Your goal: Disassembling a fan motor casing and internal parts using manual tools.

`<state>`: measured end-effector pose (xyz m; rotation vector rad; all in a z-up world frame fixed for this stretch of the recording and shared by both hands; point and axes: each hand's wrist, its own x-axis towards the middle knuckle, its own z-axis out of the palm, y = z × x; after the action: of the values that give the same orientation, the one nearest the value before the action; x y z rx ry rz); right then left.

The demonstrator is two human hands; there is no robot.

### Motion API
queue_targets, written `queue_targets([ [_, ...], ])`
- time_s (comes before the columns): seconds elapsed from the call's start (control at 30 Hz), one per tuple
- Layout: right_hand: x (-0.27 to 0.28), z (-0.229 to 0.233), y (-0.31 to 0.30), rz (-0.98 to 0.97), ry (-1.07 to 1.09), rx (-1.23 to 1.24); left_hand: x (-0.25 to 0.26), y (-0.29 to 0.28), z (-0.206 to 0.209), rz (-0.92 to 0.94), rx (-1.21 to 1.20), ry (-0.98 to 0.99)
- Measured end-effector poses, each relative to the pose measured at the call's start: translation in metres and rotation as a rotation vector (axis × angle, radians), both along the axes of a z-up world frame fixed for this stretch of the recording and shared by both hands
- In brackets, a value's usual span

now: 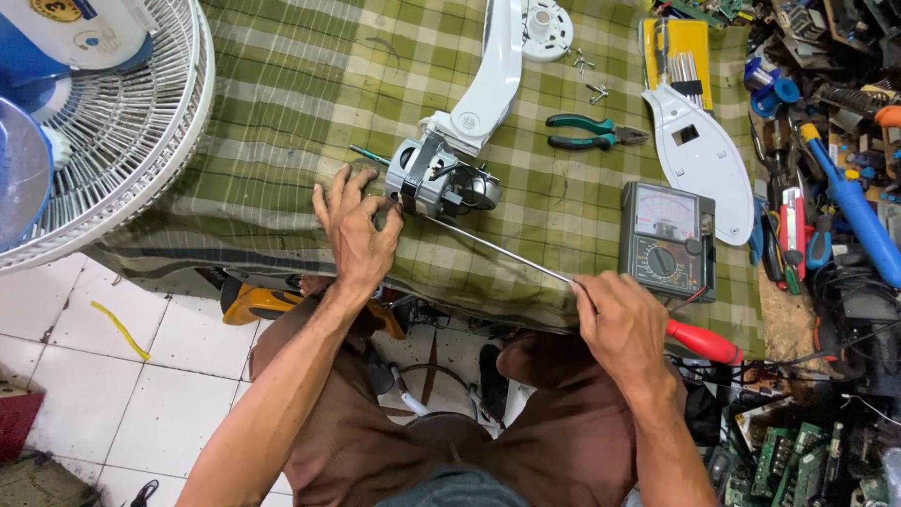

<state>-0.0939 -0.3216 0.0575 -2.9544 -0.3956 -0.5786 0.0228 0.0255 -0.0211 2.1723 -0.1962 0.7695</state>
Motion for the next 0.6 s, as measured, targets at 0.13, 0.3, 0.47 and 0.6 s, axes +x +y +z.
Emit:
queue_targets([
  [0.13, -0.003, 0.010, 0.012, 0.001, 0.005, 0.033, 0.000, 0.000, 0.002, -0.008, -0.002, 0.010],
  [0.3, 0.001, 0.007, 0.014, 0.066, -0.044, 0.071, -0.001, 0.003, 0.005, 0.002, -0.007, 0.024],
  [0.47, -0.004, 0.008, 0.006, 0.096, -0.079, 0.076, -0.018, -0.001, 0.018, 0.069, 0.023, -0.015],
  [0.6, -0.010, 0.011, 0.001, 0.095, -0.098, 0.063, -0.031, 0.000, -0.008, 0.026, 0.069, -0.025],
])
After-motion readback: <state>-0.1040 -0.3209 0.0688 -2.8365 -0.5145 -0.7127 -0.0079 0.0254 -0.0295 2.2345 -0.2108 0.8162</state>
